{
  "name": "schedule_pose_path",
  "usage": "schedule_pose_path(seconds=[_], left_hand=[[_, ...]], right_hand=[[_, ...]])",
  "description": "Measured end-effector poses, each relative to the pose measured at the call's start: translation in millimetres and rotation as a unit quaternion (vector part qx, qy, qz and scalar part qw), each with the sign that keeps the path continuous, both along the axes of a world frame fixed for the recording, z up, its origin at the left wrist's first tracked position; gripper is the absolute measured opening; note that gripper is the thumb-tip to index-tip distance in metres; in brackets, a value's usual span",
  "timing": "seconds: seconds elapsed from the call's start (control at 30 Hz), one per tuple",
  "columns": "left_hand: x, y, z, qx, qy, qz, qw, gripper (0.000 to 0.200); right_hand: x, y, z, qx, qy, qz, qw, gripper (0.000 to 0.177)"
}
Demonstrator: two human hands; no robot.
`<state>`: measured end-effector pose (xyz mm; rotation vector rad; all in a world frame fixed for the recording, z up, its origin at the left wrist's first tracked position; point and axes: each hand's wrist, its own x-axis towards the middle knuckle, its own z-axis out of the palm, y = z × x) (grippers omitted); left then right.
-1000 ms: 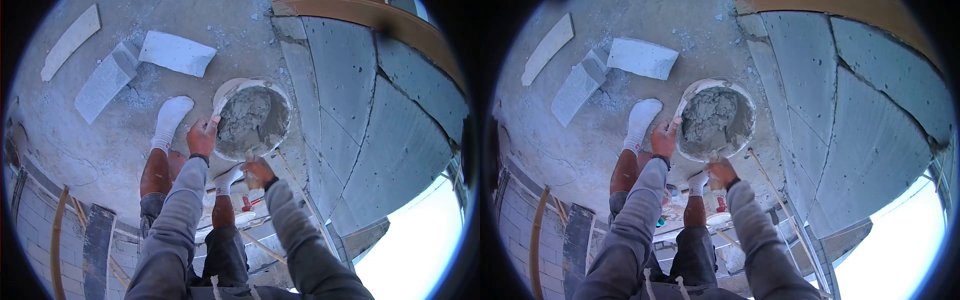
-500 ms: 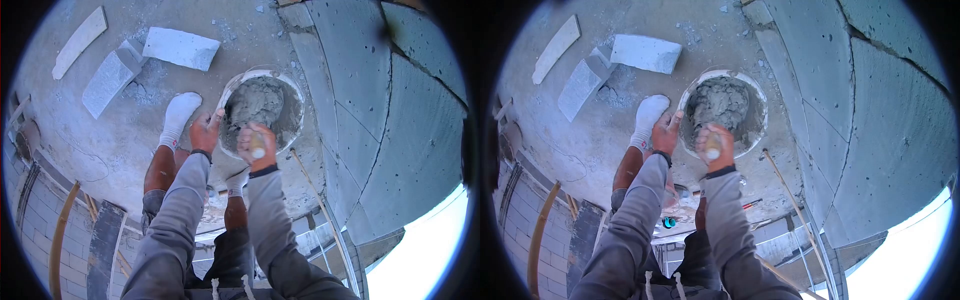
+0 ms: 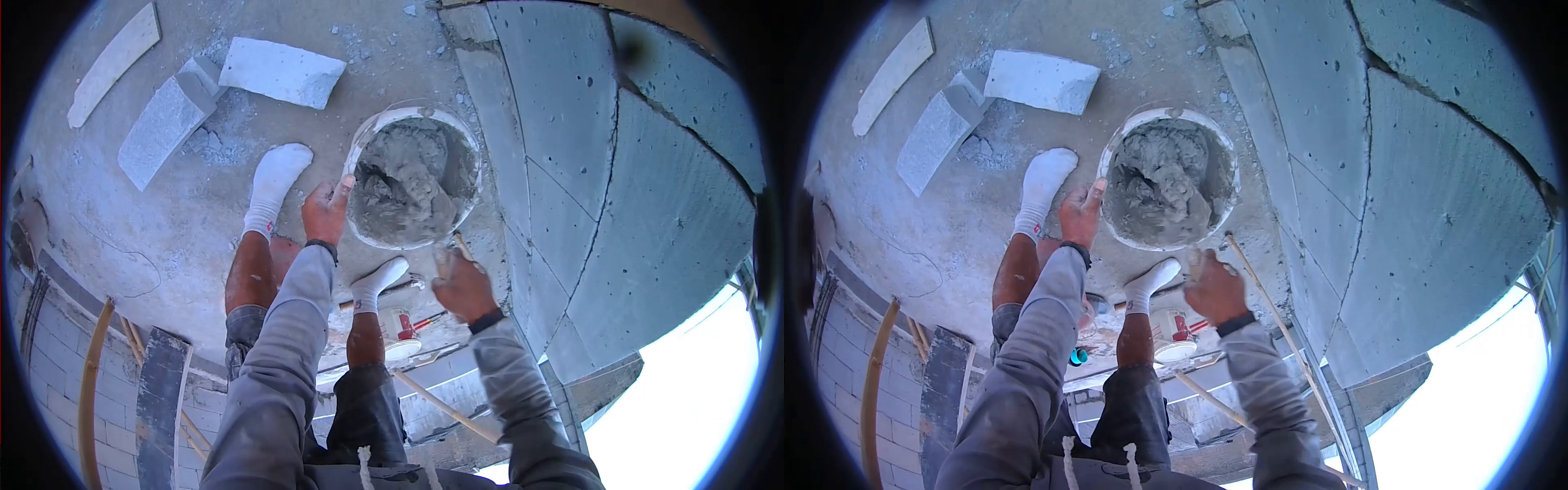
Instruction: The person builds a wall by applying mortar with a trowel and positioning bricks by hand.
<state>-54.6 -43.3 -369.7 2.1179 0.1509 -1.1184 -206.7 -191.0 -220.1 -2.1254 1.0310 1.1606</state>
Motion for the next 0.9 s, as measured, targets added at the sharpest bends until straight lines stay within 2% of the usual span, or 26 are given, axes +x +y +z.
schedule_pose_path(seconds=[0.03, 0.07, 0.2, 0.3, 0.37, 0.4, 0.47, 0.5, 0.53, 0.57, 0.6, 0.63, 0.7, 0.77, 0.87, 0.9], left_hand=[[0.4, -0.9, 0.7, 0.0, 0.009, 0.011, 1.0, 0.048], [1.3, -2.8, 0.5, -0.001, 0.008, 0.012, 1.0, 0.048], [-4.3, 0.1, -4.2, -0.004, -0.008, 0.017, 1.0, 0.047], [-5.9, -0.8, -4.5, -0.008, -0.019, 0.018, 1.0, 0.048], [-2.2, -3.1, -3.7, -0.017, -0.032, 0.02, 0.999, 0.049], [-1.0, -2.9, -2.4, -0.02, -0.037, 0.016, 0.999, 0.049], [-3.9, -3.4, -1.7, -0.036, -0.039, 0.017, 0.998, 0.049], [-5.6, -0.8, -8.2, -0.015, -0.038, 0.001, 0.999, 0.049], [-9.5, 5.5, -14.1, 0.014, -0.031, -0.019, 0.999, 0.048], [-10.3, 6.3, -12.0, 0.015, -0.028, -0.02, 0.999, 0.048], [-10.1, 3.5, -9.9, -0.01, -0.025, 0.007, 1.0, 0.047], [-10.1, 2.5, -8.9, -0.035, -0.023, 0.037, 0.998, 0.047], [-9.2, 5.7, -10.8, -0.028, -0.013, 0.029, 0.999, 0.046], [-10.1, 7.3, -10.0, -0.024, 0.0, 0.019, 1.0, 0.046], [-7.4, 3.1, -7.9, -0.035, -0.002, 0.037, 0.999, 0.047], [-5.5, 2.4, -4.9, -0.023, 0.005, 0.027, 0.999, 0.047]], right_hand=[[0.7, -10.9, 8.2, 0.012, 0.071, 0.014, 0.997, 0.049], [-1.3, -18.3, 6.7, 0.01, 0.07, 0.015, 0.997, 0.049], [-11.3, -41.5, -31.8, -0.064, 0.014, 0.154, 0.986, 0.054], [60.9, -54.7, -106.1, 0.02, 0.107, 0.128, 0.986, 0.036], [89.8, -44.8, -112.8, 0.036, 0.102, 0.068, 0.992, 0.027], [72.8, -42.5, -121.0, 0.036, 0.105, 0.066, 0.992, 0.027], [25.5, -42.4, -138.1, 0.097, 0.056, -0.093, 0.989, 0.032], [29.3, -37.5, -131.7, 0.111, 0.047, -0.139, 0.983, 0.026], [32.0, -26.3, -127.5, 0.11, 0.045, -0.133, 0.984, 0.026], [31.4, -9.8, -119.5, 0.171, 0.044, -0.415, 0.893, 0.022], [29.0, 1.6, -112.6, 0.214, 0.036, -0.659, 0.72, 0.019], [24.6, 8.5, -105.4, 0.213, 0.039, -0.66, 0.72, 0.019], [18.7, 18.6, -93.2, 0.222, -0.044, -0.482, 0.846, 0.017], [13.1, 23.7, -78.0, 0.217, -0.123, -0.28, 0.927, 0.016], [36.7, -3.8, -20.7, 0.148, -0.013, -0.06, 0.987, 0.024], [35.5, -9.4, -5.1, 0.088, -0.001, -0.034, 0.996, 0.026]])
